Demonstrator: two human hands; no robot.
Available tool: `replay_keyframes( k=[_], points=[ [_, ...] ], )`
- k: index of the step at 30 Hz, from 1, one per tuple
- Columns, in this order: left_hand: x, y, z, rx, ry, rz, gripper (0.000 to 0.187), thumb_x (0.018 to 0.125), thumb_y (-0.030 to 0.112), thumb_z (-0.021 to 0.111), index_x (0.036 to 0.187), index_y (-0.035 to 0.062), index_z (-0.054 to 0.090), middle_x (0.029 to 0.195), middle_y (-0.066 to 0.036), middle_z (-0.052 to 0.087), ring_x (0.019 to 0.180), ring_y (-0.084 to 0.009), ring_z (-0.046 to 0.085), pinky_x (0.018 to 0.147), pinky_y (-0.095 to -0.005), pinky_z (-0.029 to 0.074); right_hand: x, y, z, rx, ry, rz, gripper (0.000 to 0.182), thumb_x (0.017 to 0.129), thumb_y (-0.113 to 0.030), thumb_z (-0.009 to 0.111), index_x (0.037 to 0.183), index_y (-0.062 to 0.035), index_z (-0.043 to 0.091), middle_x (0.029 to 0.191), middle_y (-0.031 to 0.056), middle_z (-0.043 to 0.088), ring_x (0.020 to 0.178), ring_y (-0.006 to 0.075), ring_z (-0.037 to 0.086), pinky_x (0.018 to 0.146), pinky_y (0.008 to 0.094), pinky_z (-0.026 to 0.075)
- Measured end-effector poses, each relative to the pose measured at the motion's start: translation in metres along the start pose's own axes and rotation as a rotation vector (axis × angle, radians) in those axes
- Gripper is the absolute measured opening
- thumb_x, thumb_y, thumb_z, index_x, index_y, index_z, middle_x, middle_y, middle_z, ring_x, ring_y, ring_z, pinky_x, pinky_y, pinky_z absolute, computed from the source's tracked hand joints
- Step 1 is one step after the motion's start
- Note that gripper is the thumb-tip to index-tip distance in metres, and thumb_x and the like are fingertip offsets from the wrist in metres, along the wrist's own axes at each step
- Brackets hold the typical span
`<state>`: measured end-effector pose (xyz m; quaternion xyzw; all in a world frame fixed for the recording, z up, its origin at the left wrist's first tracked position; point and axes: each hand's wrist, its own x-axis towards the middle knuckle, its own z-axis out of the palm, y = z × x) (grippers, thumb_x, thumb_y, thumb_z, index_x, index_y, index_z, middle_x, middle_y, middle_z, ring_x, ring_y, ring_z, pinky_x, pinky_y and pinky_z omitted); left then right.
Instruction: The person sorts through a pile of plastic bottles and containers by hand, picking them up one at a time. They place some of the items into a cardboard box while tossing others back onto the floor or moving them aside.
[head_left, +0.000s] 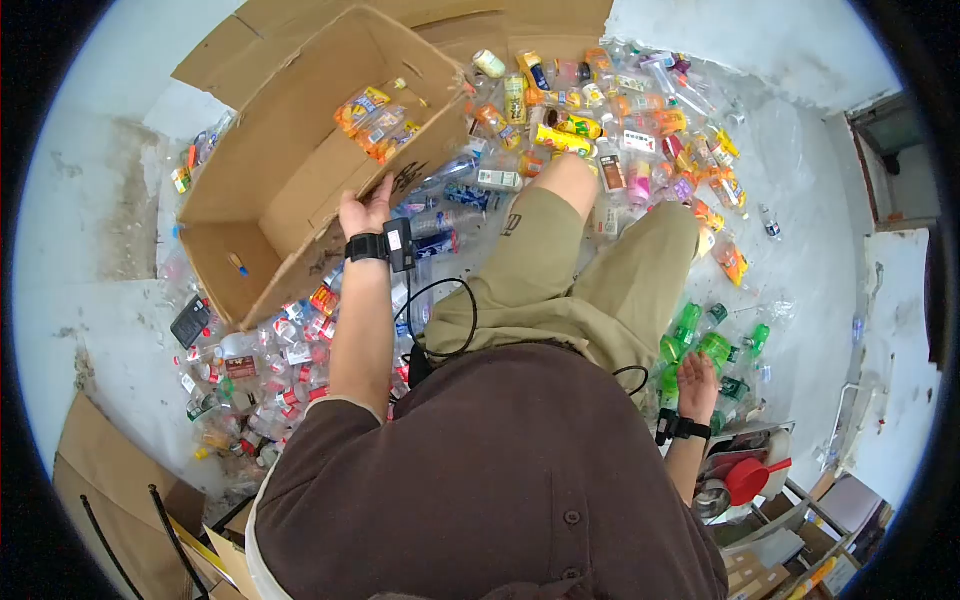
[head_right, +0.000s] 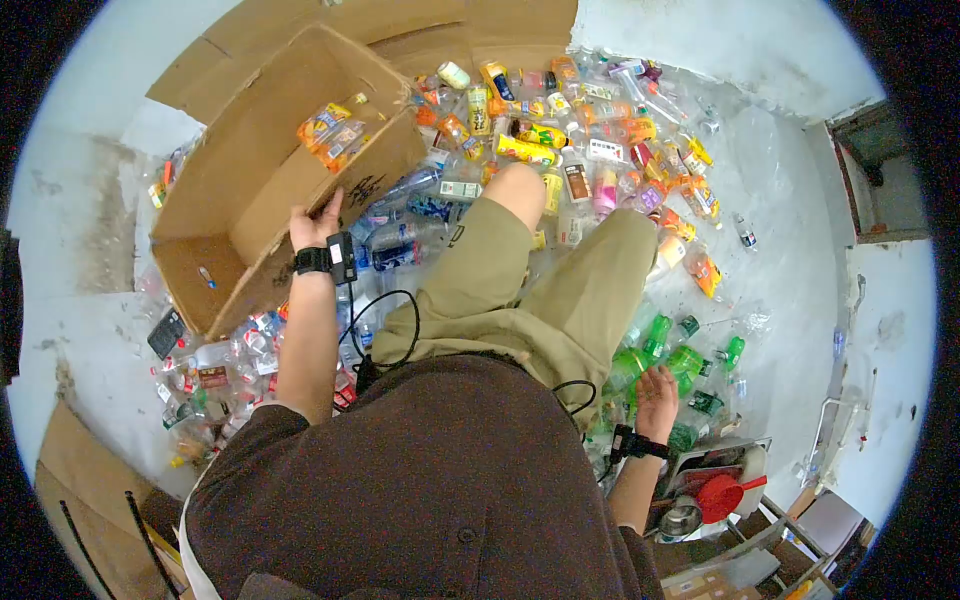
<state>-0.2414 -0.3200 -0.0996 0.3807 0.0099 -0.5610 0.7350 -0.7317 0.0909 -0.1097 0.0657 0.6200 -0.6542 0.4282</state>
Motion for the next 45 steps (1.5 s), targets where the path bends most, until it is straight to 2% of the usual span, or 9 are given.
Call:
replay_keyframes(
  k=[10,13,17,20,23,28,37,42,45],
  points=[
    [0.039,-0.098,-0.044,-0.068,0.138,-0.246,0.032,0.088,0.023,0.047,0.111,0.0019,0.051,0.109,-0.015,0.056,0.098,-0.0301,0.055,0.084,-0.0454,0.05,-0.002,-0.006,0.001,0.006,0.006,-0.001,0.036,0.089,-0.016,0.054,0.121,-0.0023,0.045,0.107,0.0112,0.056,0.092,0.0192,0.056,0.081,0.0322,0.046],
    [0.027,-0.106,-0.042,0.219,0.054,-0.397,0.059,0.086,0.052,0.047,0.119,0.0038,0.043,0.117,-0.014,0.048,0.098,-0.0281,0.052,0.085,-0.0459,0.046,-0.003,-0.009,-0.001,0.001,-0.01,-0.019,0.037,0.089,-0.016,0.054,0.121,-0.002,0.045,0.107,0.0108,0.056,0.092,0.0186,0.056,0.08,0.0314,0.046],
    [0.028,-0.106,-0.043,0.251,0.118,-0.549,0.079,0.081,0.064,0.047,0.129,0.0039,0.031,0.12,-0.017,0.044,0.101,-0.0309,0.052,0.083,-0.047,0.046,-0.003,-0.008,-0.002,0.024,-0.008,-0.021,0.036,0.089,-0.016,0.054,0.121,-0.0021,0.045,0.107,0.0099,0.056,0.091,0.0185,0.056,0.08,0.031,0.047],
    [0.025,-0.1,-0.052,0.428,-0.084,-0.706,0.098,0.077,0.071,0.046,0.137,0.0023,0.011,0.127,-0.021,0.041,0.112,-0.0345,0.048,0.085,-0.0477,0.045,-0.009,-0.013,0.001,0.033,0.013,-0.029,0.037,0.088,-0.016,0.055,0.121,-0.0026,0.045,0.107,0.0095,0.057,0.091,0.0181,0.056,0.08,0.031,0.047],
    [0.003,-0.097,-0.049,0.651,-0.243,-0.753,0.095,0.081,0.055,0.056,0.139,-0.0015,0.008,0.135,-0.022,0.035,0.117,-0.0339,0.046,0.095,-0.044,0.041,-0.002,-0.022,0.002,0.07,0.005,-0.033,0.037,0.087,-0.018,0.056,0.12,-0.0032,0.047,0.106,0.0093,0.057,0.091,0.0178,0.056,0.081,0.0311,0.046],
    [-0.011,-0.085,-0.025,0.849,-0.381,-0.789,0.05,0.087,0.03,0.055,0.126,0.0018,0.041,0.128,-0.017,0.047,0.116,-0.0308,0.046,0.098,-0.0427,0.038,0.011,-0.061,0.048,0.12,-0.165,-0.067,0.03,0.087,-0.021,0.058,0.111,-0.0046,0.054,0.105,0.0076,0.059,0.094,0.0173,0.055,0.083,0.0306,0.044],
    [-0.011,-0.096,0.014,1.092,-0.579,-0.699,0.035,0.089,0.019,0.054,0.12,0.0054,0.048,0.111,-0.008,0.056,0.1,-0.0197,0.053,0.084,-0.0366,0.045,0.031,-0.153,0.251,0.352,-0.549,0.055,0.028,0.088,-0.014,0.053,0.113,-0.002,0.053,0.106,0.0081,0.06,0.092,0.0172,0.055,0.082,0.0312,0.045],
    [-0.013,-0.118,0.041,1.301,-0.599,-0.709,0.032,0.087,0.014,0.054,0.117,0.0041,0.05,0.106,-0.006,0.056,0.097,-0.0144,0.052,0.081,-0.029,0.043,0.124,-0.14,0.348,0.37,-0.929,0.265,0.024,0.086,-0.011,0.052,0.109,-0.0017,0.054,0.101,0.0102,0.062,0.089,0.0191,0.056,0.08,0.0325,0.045],
    [-0.001,-0.154,0.062,1.503,-0.812,-0.595,0.032,0.086,0.012,0.055,0.117,0.0029,0.051,0.105,-0.005,0.056,0.096,-0.0128,0.05,0.081,-0.0268,0.042,0.192,-0.109,0.377,0.438,-0.652,0.376,0.017,0.084,-0.008,0.052,0.099,-0.0011,0.056,0.095,0.0104,0.061,0.082,0.0206,0.057,0.077,0.0315,0.046]
  ],
)
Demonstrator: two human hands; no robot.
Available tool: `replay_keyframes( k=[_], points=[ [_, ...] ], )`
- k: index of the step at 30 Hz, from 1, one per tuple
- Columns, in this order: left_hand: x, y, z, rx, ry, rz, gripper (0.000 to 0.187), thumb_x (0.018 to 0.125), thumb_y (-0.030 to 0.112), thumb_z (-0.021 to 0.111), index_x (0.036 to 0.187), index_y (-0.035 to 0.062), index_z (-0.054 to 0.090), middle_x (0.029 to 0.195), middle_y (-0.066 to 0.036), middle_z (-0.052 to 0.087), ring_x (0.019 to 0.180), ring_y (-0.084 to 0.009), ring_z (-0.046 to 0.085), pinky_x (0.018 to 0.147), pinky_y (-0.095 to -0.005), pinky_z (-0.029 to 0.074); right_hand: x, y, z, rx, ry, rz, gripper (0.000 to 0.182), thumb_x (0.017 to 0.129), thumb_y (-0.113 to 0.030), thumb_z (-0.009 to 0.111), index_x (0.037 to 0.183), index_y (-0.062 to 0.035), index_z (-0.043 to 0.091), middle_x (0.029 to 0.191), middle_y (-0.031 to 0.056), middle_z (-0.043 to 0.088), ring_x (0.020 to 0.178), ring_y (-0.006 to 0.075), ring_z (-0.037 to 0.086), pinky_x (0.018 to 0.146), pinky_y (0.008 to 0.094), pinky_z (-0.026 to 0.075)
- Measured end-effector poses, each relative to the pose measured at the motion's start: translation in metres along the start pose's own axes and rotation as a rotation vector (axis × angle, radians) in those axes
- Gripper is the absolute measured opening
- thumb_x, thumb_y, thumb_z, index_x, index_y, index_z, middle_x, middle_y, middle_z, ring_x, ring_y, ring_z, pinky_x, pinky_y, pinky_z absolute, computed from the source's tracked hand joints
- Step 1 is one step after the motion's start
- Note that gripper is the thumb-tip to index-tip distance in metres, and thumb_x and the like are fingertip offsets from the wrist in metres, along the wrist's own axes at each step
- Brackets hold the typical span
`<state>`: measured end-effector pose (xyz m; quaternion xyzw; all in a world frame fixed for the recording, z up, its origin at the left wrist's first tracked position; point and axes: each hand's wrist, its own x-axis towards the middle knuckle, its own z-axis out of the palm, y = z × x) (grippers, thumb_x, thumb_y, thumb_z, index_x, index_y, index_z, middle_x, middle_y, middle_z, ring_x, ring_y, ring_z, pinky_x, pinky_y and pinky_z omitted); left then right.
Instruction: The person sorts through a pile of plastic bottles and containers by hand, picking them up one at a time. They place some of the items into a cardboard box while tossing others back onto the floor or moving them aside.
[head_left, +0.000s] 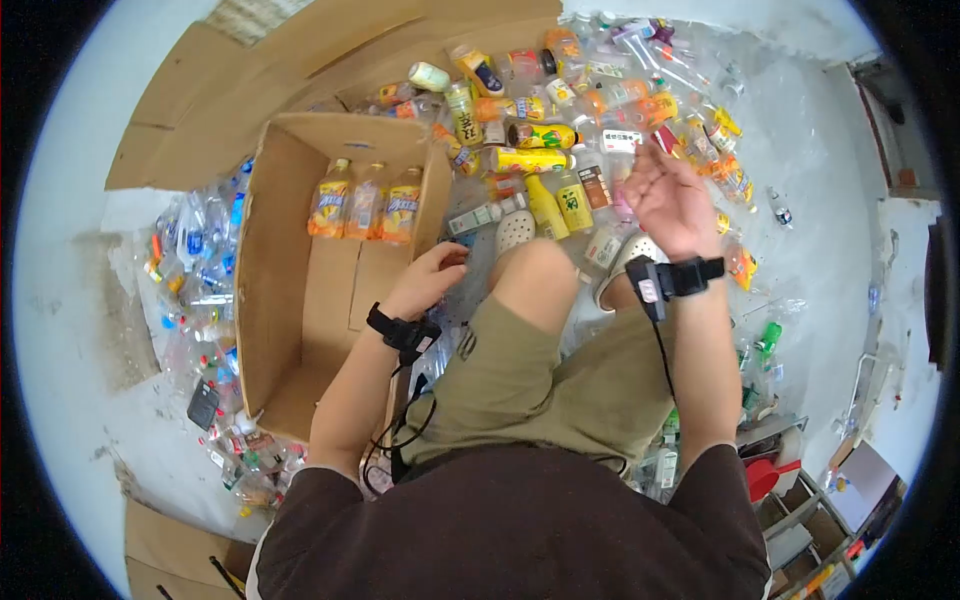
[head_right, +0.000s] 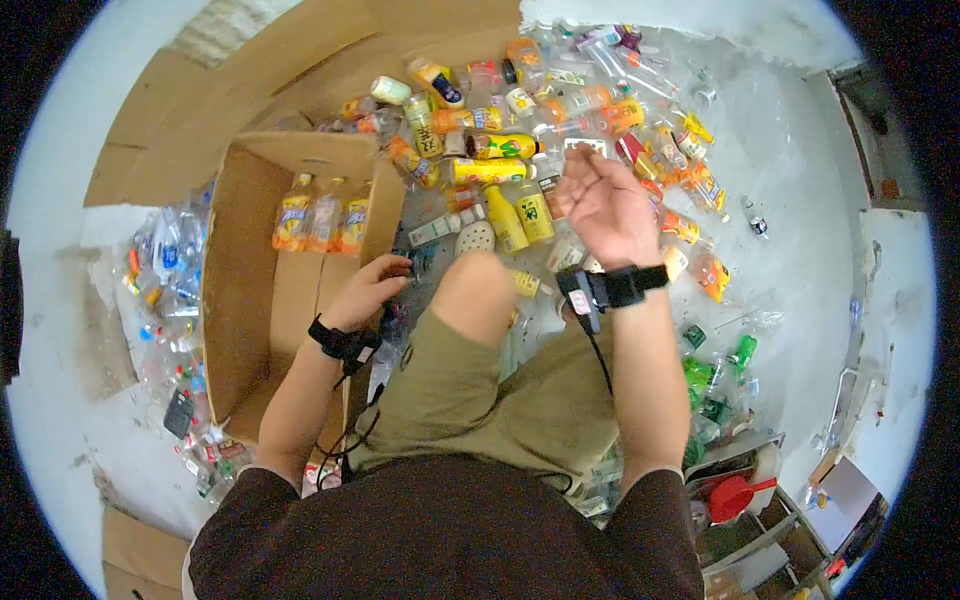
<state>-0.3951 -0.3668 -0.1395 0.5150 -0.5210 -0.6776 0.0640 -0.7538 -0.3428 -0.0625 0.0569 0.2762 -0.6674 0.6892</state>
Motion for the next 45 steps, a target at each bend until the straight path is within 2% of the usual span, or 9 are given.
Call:
replay_keyframes(
  k=[7,13,23,25,31,34,37,41,45],
  points=[
    [0.197,0.051,0.049,0.679,-0.165,0.175,0.04,0.082,0.021,0.056,0.116,0.0017,0.051,0.112,-0.016,0.057,0.107,-0.0295,0.054,0.089,-0.0378,0.043,0.066,0.002,-0.073,0.047,0.278,0.002,0.02,0.084,-0.009,0.052,0.102,0.0001,0.052,0.098,0.0102,0.06,0.081,0.0182,0.056,0.073,0.0297,0.048],
    [0.325,-0.01,0.06,1.453,0.505,0.174,0.05,0.076,0.024,0.065,0.119,0.0064,0.048,0.123,-0.017,0.046,0.112,-0.0348,0.048,0.091,-0.0417,0.042,0.064,-0.01,-0.066,0.103,0.25,0.043,0.025,0.084,-0.011,0.054,0.106,-0.0007,0.052,0.093,0.0088,0.06,0.082,0.016,0.055,0.073,0.0285,0.047],
    [0.302,-0.014,0.057,0.733,0.133,0.001,0.059,0.069,0.026,0.072,0.119,0.0034,0.048,0.121,-0.021,0.046,0.111,-0.0361,0.047,0.092,-0.0426,0.04,0.069,-0.009,-0.055,-0.032,0.405,-0.037,0.03,0.082,-0.014,0.059,0.109,-0.0031,0.051,0.096,0.0063,0.059,0.087,0.0153,0.054,0.078,0.0286,0.044],
    [0.278,0.021,0.076,0.301,0.02,0.227,0.074,0.067,0.02,0.074,0.129,-0.0004,0.038,0.12,-0.017,0.05,0.111,-0.0264,0.05,0.095,-0.0347,0.04,0.072,-0.002,-0.046,-0.162,0.507,-0.089,0.032,0.082,-0.015,0.061,0.11,-0.003,0.05,0.097,0.0059,0.059,0.092,0.0152,0.054,0.079,0.0292,0.043],
    [0.22,0.132,0.111,0.465,-0.283,0.814,0.068,0.072,0.025,0.071,0.128,-0.0002,0.041,0.115,-0.01,0.053,0.109,-0.0224,0.051,0.095,-0.0317,0.039,0.07,-0.001,-0.033,-0.348,0.459,-0.315,0.035,0.081,-0.02,0.067,0.112,-0.0129,0.05,0.108,-0.0006,0.056,0.099,0.0143,0.052,0.085,0.0395,0.038],
    [0.274,0.105,0.105,-0.133,-0.346,0.289,0.066,0.076,0.029,0.067,0.129,0.0004,0.04,0.116,-0.012,0.052,0.111,-0.0239,0.049,0.095,-0.0345,0.038,0.069,-0.005,-0.037,-0.313,0.52,-0.326,0.035,0.081,-0.021,0.067,0.111,-0.0133,0.051,0.106,-0.0005,0.057,0.097,0.0139,0.052,0.082,0.038,0.039],
    [0.343,0.051,0.096,1.068,0.291,0.447,0.059,0.077,0.027,0.062,0.128,0.0062,0.042,0.116,-0.017,0.052,0.111,-0.0316,0.048,0.091,-0.045,0.038,0.071,-0.005,-0.041,-0.287,0.526,-0.32,0.034,0.081,-0.021,0.066,0.11,-0.0136,0.051,0.103,-0.0009,0.057,0.096,0.0134,0.052,0.08,0.037,0.039],
    [0.391,-0.007,0.085,1.46,0.405,0.466,0.056,0.077,0.023,0.061,0.128,0.0092,0.041,0.118,-0.017,0.052,0.111,-0.0336,0.048,0.091,-0.0502,0.036,0.074,-0.007,-0.03,-0.281,0.532,-0.189,0.032,0.082,-0.021,0.066,0.109,-0.0127,0.051,0.101,-0.0019,0.058,0.092,0.013,0.053,0.078,0.0357,0.04],
    [0.385,-0.016,0.091,1.435,0.285,0.083,0.059,0.073,0.022,0.065,0.126,0.0125,0.042,0.119,-0.011,0.051,0.113,-0.0286,0.047,0.092,-0.0485,0.034,0.084,0.001,-0.037,-0.216,0.44,-0.239,0.032,0.082,-0.02,0.066,0.109,-0.0129,0.051,0.1,-0.0013,0.057,0.091,0.0131,0.053,0.077,0.0362,0.041]
  ],
)
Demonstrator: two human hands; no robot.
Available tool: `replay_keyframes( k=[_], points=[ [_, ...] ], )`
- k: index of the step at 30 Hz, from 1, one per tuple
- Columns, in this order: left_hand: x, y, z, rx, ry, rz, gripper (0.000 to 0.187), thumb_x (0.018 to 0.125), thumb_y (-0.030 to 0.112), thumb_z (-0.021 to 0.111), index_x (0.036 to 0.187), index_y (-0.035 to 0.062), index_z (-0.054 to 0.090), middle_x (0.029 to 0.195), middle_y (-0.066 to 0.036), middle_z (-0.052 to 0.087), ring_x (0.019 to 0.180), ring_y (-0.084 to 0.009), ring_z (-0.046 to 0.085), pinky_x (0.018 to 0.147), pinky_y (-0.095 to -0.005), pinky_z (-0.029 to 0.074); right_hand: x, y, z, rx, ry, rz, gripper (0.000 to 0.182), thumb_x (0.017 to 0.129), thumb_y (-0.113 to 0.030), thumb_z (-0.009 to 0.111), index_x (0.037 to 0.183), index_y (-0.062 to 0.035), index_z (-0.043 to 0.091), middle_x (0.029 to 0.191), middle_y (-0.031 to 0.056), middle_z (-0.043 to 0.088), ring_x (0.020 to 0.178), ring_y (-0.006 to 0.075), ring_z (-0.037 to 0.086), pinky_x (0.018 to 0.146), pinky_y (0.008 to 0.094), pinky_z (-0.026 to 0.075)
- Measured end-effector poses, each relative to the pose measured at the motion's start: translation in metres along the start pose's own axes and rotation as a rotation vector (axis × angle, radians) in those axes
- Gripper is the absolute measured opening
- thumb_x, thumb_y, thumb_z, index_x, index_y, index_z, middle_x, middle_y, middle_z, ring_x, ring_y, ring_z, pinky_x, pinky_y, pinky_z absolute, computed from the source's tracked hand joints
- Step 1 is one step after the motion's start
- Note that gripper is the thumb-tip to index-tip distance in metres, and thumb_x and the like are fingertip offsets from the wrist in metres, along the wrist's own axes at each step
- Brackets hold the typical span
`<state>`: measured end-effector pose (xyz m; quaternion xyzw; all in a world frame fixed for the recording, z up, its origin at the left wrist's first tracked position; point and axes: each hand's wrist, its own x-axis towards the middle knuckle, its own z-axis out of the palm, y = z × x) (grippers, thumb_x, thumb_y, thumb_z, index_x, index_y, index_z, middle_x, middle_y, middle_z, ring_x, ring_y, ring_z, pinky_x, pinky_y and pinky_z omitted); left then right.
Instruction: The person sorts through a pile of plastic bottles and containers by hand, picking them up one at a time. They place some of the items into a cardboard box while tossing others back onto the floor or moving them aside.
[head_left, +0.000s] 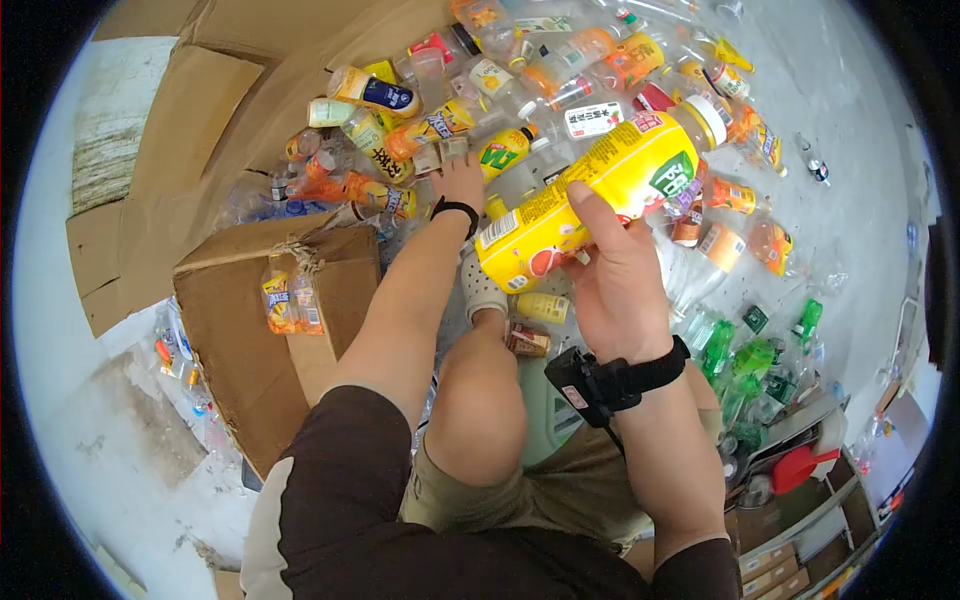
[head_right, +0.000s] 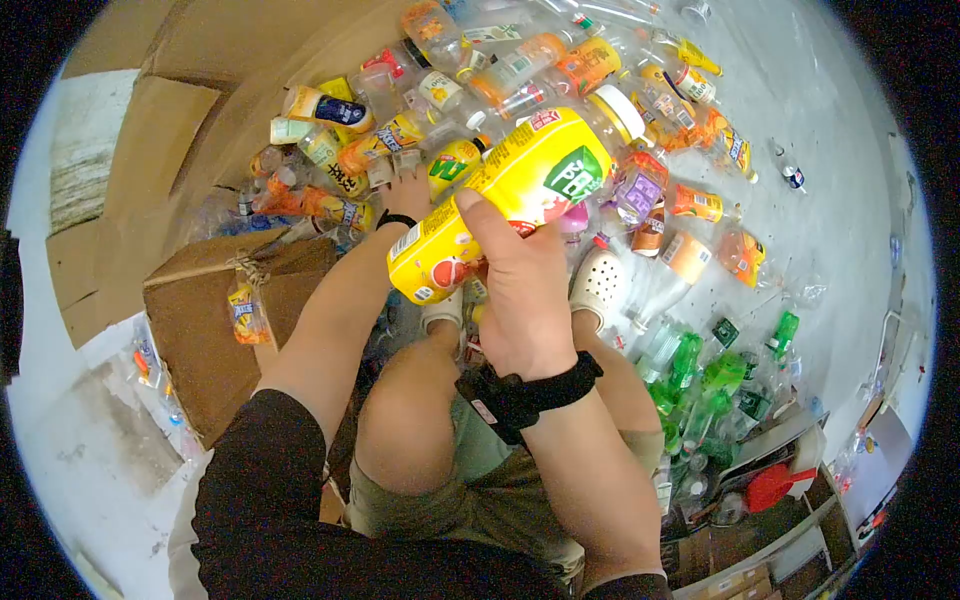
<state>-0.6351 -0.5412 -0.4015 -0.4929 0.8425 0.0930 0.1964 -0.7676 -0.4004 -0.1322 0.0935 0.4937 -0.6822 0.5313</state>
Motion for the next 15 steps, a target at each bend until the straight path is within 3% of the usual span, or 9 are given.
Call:
replay_keyframes(
  k=[3,5,7,9,11,13,15],
  points=[
    [-0.021,0.008,-0.032,-0.092,-0.034,-0.116,0.058,0.073,0.028,0.068,0.124,0.0109,0.044,0.115,-0.014,0.054,0.109,-0.0289,0.051,0.089,-0.0471,0.039,-0.005,-0.007,0.006,-0.016,-0.002,0.051,0.032,0.082,-0.02,0.065,0.109,-0.0128,0.051,0.1,-0.0007,0.058,0.092,0.0138,0.054,0.078,0.0366,0.042],
    [-0.04,0.005,-0.07,-0.459,-0.206,-0.14,0.059,0.07,0.03,0.071,0.118,0.006,0.048,0.11,-0.017,0.057,0.103,-0.0316,0.056,0.083,-0.0434,0.045,-0.005,-0.007,0.012,0.008,0.003,0.065,0.03,0.083,-0.022,0.064,0.109,-0.0117,0.051,0.099,0.0001,0.058,0.091,0.015,0.055,0.076,0.0356,0.043],
    [-0.065,-0.007,-0.089,-0.822,0.003,-0.068,0.059,0.065,0.026,0.074,0.112,-0.0001,0.05,0.106,-0.02,0.058,0.099,-0.0336,0.058,0.08,-0.0398,0.048,0.007,0.006,0.005,0.047,-0.025,0.035,0.028,0.085,-0.024,0.062,0.107,-0.0106,0.052,0.097,0.0015,0.059,0.09,0.0157,0.055,0.074,0.0363,0.044],
    [-0.112,-0.026,-0.143,-1.163,0.022,-0.014,0.06,0.063,0.021,0.075,0.111,-0.0035,0.048,0.106,-0.021,0.057,0.096,-0.033,0.058,0.081,-0.0381,0.047,0.019,0.016,-0.002,0.109,-0.125,0.098,0.027,0.086,-0.025,0.061,0.106,-0.01,0.053,0.097,0.0031,0.06,0.091,0.0166,0.055,0.075,0.0369,0.045],
    [-0.164,-0.063,-0.19,-1.124,0.242,0.174,0.071,0.071,0.012,0.073,0.128,-0.0047,0.034,0.103,-0.014,0.058,0.088,-0.0206,0.059,0.079,-0.0301,0.048,0.012,0.022,0.008,0.115,-0.152,0.112,0.026,0.085,-0.024,0.062,0.104,-0.0082,0.054,0.094,0.0063,0.06,0.085,0.0197,0.058,0.075,0.035,0.049],
    [-0.207,-0.106,-0.206,-1.271,0.479,0.213,0.069,0.066,0.017,0.074,0.121,-0.0058,0.04,0.106,-0.019,0.056,0.093,-0.0271,0.058,0.08,-0.0352,0.047,0.005,0.025,0.012,0.068,-0.082,0.123,0.028,0.085,-0.026,0.063,0.104,-0.0077,0.054,0.094,0.0066,0.06,0.085,0.0203,0.057,0.075,0.0365,0.048],
    [-0.292,-0.139,-0.268,-1.629,0.329,0.069,0.071,0.068,0.013,0.073,0.126,-0.0056,0.036,0.109,-0.018,0.054,0.1,-0.0255,0.055,0.083,-0.0335,0.046,-0.001,0.03,0.017,0.048,-0.113,0.132,0.029,0.085,-0.027,0.063,0.105,-0.0084,0.054,0.096,0.0066,0.059,0.087,0.0203,0.056,0.077,0.038,0.047]
  ],
)
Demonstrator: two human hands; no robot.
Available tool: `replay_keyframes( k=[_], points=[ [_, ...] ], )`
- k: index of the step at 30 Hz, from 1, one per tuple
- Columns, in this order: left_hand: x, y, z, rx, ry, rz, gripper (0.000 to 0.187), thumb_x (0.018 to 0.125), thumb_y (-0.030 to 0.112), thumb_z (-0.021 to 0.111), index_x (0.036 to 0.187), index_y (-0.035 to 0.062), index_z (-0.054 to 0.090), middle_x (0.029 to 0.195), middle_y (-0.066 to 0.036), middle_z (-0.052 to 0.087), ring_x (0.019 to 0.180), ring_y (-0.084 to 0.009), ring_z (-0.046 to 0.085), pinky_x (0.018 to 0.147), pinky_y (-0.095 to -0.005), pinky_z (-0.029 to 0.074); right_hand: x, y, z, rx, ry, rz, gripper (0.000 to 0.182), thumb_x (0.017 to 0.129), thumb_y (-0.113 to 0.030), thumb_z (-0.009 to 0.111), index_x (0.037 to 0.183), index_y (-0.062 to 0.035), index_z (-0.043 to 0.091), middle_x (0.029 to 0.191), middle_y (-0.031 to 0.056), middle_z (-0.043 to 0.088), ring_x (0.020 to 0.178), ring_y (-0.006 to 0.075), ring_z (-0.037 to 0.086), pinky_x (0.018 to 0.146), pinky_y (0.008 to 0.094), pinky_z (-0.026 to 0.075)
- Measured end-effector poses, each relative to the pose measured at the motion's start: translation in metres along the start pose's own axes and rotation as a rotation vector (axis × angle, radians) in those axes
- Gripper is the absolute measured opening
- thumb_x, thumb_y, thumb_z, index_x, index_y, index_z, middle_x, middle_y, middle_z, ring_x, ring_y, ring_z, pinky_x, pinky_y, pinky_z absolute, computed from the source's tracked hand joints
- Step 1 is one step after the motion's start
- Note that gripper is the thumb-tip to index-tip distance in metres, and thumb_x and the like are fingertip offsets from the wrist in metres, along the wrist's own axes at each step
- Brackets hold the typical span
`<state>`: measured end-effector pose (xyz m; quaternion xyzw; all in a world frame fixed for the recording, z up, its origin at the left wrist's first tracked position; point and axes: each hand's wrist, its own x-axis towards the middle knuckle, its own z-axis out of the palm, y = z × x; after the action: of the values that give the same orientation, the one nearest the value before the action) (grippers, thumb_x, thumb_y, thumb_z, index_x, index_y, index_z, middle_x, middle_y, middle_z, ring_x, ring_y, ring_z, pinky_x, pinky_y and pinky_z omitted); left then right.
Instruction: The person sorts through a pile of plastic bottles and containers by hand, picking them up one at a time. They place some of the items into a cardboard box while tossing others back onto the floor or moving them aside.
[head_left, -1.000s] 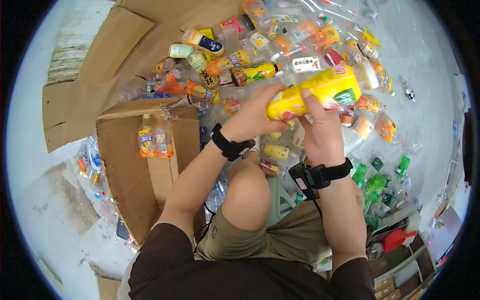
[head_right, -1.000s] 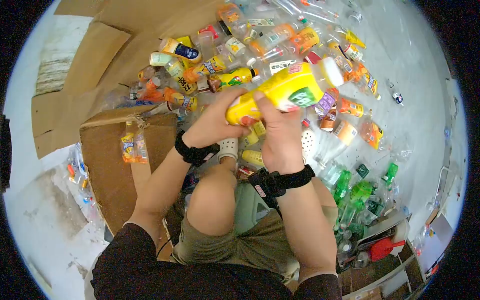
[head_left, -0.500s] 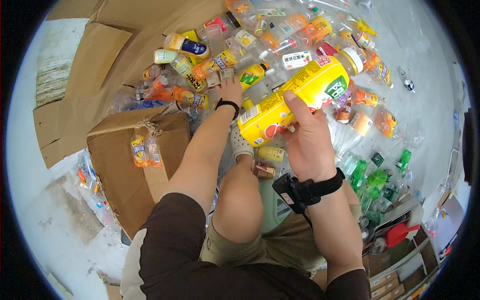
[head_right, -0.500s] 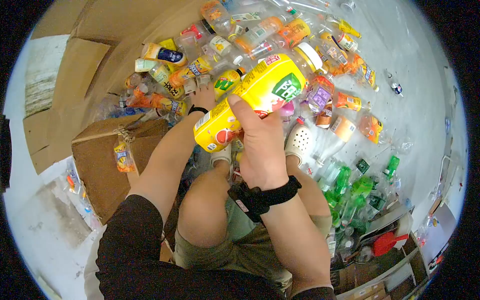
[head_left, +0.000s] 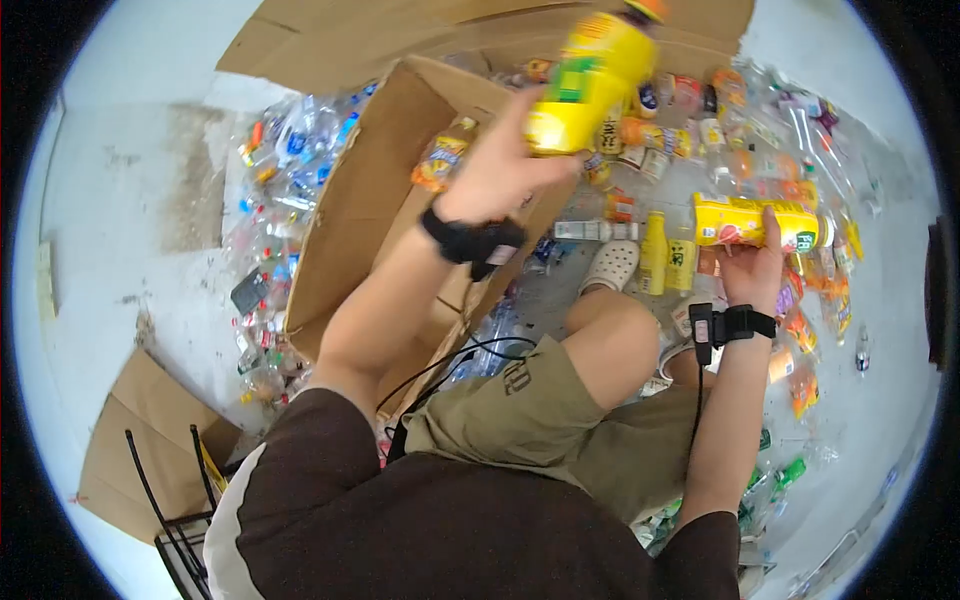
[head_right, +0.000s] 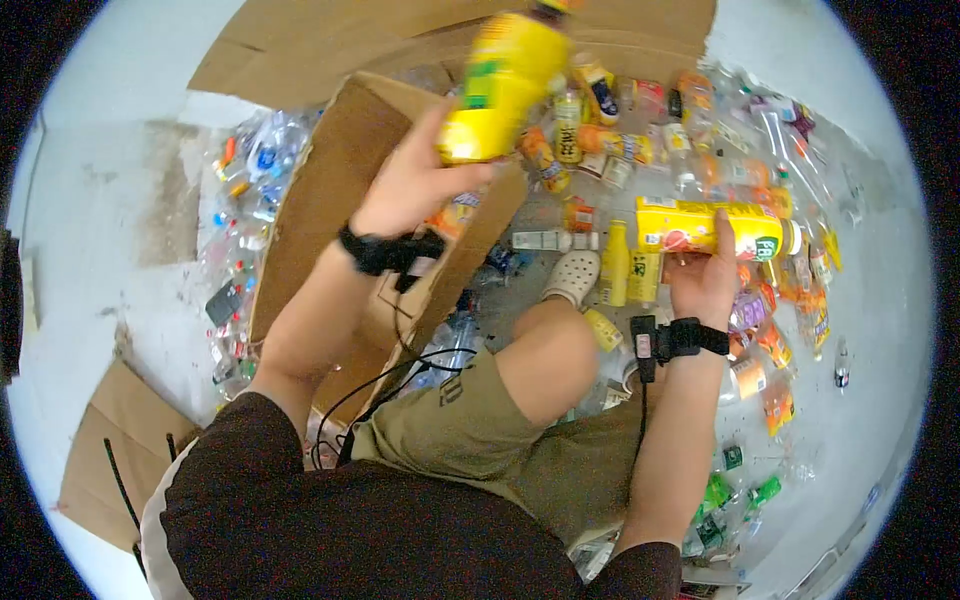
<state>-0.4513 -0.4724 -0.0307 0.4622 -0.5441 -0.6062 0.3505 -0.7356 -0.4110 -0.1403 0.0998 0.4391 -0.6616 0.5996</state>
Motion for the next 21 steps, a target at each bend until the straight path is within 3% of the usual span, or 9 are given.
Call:
replay_keyframes(
  k=[2,4,8,9,12,13,15,18,21],
  points=[
    [-0.039,-0.005,-0.055,0.137,0.178,0.073,0.067,0.07,0.009,0.072,0.126,-0.0044,0.036,0.11,-0.016,0.053,0.104,-0.0243,0.053,0.086,-0.0331,0.044,-0.003,0.003,-0.003,-0.033,-0.005,-0.013,0.03,0.085,-0.028,0.063,0.106,-0.0097,0.053,0.099,0.0066,0.058,0.09,0.0203,0.054,0.08,0.0409,0.044],
    [-0.078,-0.026,-0.105,0.614,0.319,0.034,0.069,0.069,0.008,0.072,0.126,-0.0028,0.036,0.111,-0.015,0.054,0.107,-0.0233,0.052,0.089,-0.0333,0.043,-0.001,0.005,-0.01,-0.046,0.002,0.028,0.033,0.084,-0.028,0.063,0.109,-0.0099,0.052,0.101,0.0063,0.058,0.092,0.0211,0.053,0.084,0.0412,0.042],
    [-0.149,-0.175,-0.203,0.874,0.247,-0.174,0.08,0.06,0.014,0.079,0.127,-0.0004,0.037,0.115,-0.02,0.053,0.11,-0.033,0.051,0.093,-0.0379,0.041,0.001,0.009,-0.015,-0.067,-0.004,0.006,0.036,0.082,-0.03,0.065,0.111,-0.0115,0.054,0.105,0.004,0.058,0.097,0.0208,0.051,0.091,0.04,0.036],
    [-0.166,-0.209,-0.211,0.833,0.239,-0.329,0.081,0.058,0.015,0.08,0.127,0.0006,0.038,0.115,-0.021,0.053,0.11,-0.0348,0.051,0.093,-0.0387,0.041,0.004,0.008,-0.017,-0.073,-0.01,0.018,0.036,0.083,-0.029,0.064,0.112,-0.0109,0.052,0.106,0.0047,0.057,0.097,0.0215,0.051,0.09,0.0413,0.038],
    [-0.203,-0.281,-0.216,0.796,0.173,-0.667,0.081,0.058,0.02,0.081,0.126,0.0053,0.04,0.114,-0.021,0.054,0.11,-0.0354,0.05,0.093,-0.0393,0.042,0.0,0.009,-0.014,-0.119,0.0,0.021,0.036,0.083,-0.029,0.064,0.113,-0.0114,0.052,0.107,0.005,0.057,0.097,0.0211,0.051,0.089,0.0413,0.038],
    [-0.204,-0.286,-0.21,0.788,0.171,-0.675,0.081,0.058,0.02,0.081,0.126,0.0053,0.04,0.114,-0.021,0.054,0.11,-0.0354,0.05,0.093,-0.0393,0.042,0.0,0.009,-0.014,-0.115,-0.023,0.043,0.035,0.083,-0.03,0.064,0.112,-0.012,0.053,0.106,0.0043,0.057,0.095,0.0202,0.051,0.088,0.0402,0.038],
    [-0.196,-0.295,-0.191,1.024,0.076,-0.808,0.082,0.06,0.025,0.079,0.128,0.0088,0.036,0.118,-0.021,0.051,0.111,-0.0357,0.05,0.093,-0.0403,0.042,0.0,0.008,-0.014,-0.114,-0.037,0.067,0.035,0.083,-0.03,0.065,0.11,-0.0126,0.054,0.104,0.0036,0.057,0.094,0.0192,0.051,0.087,0.039,0.039],
    [-0.184,-0.328,-0.177,1.059,0.061,-0.78,0.087,0.062,0.028,0.078,0.132,0.0105,0.031,0.123,-0.021,0.048,0.11,-0.0372,0.05,0.093,-0.0422,0.043,-0.001,0.008,-0.012,-0.142,-0.01,0.06,0.033,0.082,-0.032,0.065,0.108,-0.0132,0.055,0.102,0.0024,0.059,0.093,0.0178,0.052,0.084,0.0372,0.039],
    [-0.166,-0.352,-0.163,1.071,-0.005,-0.88,0.08,0.068,0.023,0.072,0.134,0.0105,0.027,0.129,-0.021,0.044,0.113,-0.0399,0.049,0.094,-0.0441,0.043,-0.001,0.009,-0.01,-0.149,-0.028,0.055,0.03,0.083,-0.031,0.065,0.105,-0.0135,0.056,0.101,0.0017,0.059,0.09,0.0169,0.052,0.082,0.0365,0.039]
  ],
)
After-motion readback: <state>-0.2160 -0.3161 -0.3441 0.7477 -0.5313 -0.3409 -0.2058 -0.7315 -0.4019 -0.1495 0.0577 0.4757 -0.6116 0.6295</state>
